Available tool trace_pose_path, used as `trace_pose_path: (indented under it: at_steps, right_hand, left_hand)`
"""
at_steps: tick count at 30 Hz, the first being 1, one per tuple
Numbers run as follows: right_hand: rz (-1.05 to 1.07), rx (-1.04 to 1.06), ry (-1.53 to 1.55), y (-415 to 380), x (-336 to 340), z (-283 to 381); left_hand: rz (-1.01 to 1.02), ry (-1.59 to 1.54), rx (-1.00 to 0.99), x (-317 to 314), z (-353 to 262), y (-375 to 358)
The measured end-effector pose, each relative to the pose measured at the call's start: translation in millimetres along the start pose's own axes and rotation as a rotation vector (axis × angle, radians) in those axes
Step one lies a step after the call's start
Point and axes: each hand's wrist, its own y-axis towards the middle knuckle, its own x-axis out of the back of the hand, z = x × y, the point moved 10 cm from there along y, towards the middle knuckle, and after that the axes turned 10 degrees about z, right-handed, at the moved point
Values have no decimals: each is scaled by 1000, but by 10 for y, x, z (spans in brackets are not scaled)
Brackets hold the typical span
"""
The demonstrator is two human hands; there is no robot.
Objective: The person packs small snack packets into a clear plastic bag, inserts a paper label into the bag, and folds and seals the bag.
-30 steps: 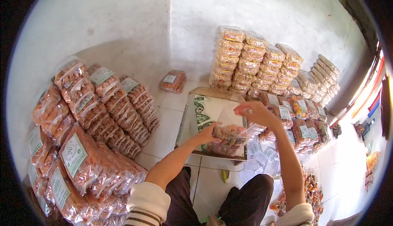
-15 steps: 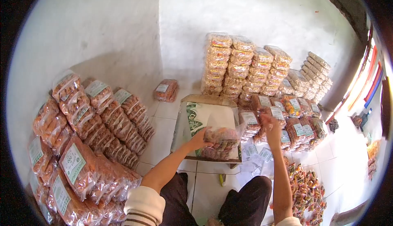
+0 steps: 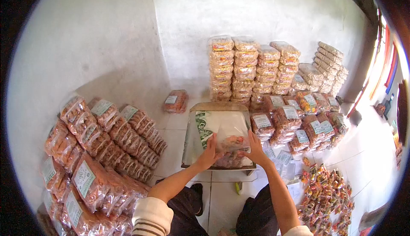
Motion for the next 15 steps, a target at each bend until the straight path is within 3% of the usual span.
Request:
trace_pose_path:
  at_steps: [5, 7, 10, 12, 15]
  right_hand:
    - [-16, 24, -77, -89, 48, 59]
    - [59, 22, 39, -82, 51, 31]
    - [-18, 75, 124, -113, 164, 64]
    - [-70, 54, 268, -147, 207, 32]
    - [-85, 33, 201, -158, 239, 43]
  left_hand:
    - [-79, 76, -126, -27, -105, -9]
    - [-99, -186, -255, 26, -159, 4]
    - [-50, -188, -153, 75, -176, 60]
    - [-56, -163, -181, 127, -206, 88]
    - [-78, -131, -223, 202, -275, 123]
